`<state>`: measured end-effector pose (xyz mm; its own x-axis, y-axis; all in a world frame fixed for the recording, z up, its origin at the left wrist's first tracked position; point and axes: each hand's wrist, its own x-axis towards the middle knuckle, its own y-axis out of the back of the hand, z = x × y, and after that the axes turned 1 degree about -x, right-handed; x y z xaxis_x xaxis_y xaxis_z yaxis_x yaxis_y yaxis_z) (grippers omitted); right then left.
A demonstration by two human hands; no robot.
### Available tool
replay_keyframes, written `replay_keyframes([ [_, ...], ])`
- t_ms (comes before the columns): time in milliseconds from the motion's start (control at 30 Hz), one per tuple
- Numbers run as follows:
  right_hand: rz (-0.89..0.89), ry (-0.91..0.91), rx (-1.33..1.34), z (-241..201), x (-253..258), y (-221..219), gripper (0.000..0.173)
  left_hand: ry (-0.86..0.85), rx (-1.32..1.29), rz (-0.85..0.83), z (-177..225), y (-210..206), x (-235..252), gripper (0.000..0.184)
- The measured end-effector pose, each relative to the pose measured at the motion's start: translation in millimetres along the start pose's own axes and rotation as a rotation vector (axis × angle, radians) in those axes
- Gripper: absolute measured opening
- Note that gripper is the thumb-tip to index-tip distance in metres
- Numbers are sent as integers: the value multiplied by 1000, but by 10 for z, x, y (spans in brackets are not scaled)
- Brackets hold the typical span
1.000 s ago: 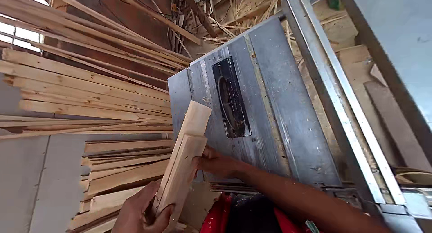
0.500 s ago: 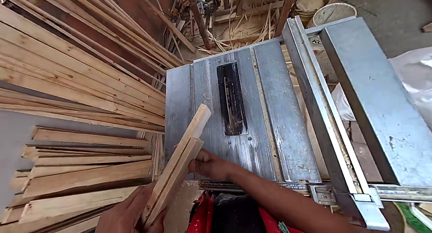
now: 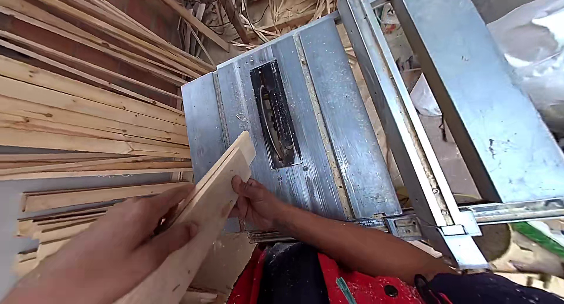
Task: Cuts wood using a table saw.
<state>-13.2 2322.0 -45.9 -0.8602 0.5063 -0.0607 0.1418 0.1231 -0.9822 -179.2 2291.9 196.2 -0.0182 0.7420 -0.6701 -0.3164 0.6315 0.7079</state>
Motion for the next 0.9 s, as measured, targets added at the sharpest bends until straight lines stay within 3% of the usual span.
replay_keyframes([
  [167, 63, 0, 189, -290, 16, 53, 37, 70, -51, -214, 397, 512, 691, 52],
  [300, 66, 17, 286, -432, -9, 85, 37, 78, -16, -294, 661, 679, 933, 49],
  [733, -32, 36, 278, -510, -50, -38, 28, 175, -115, -166, 973, 672, 499, 62],
  [900, -2, 31, 288, -531, -52, 16, 25, 153, -4, -157, 908, 619, 586, 55],
])
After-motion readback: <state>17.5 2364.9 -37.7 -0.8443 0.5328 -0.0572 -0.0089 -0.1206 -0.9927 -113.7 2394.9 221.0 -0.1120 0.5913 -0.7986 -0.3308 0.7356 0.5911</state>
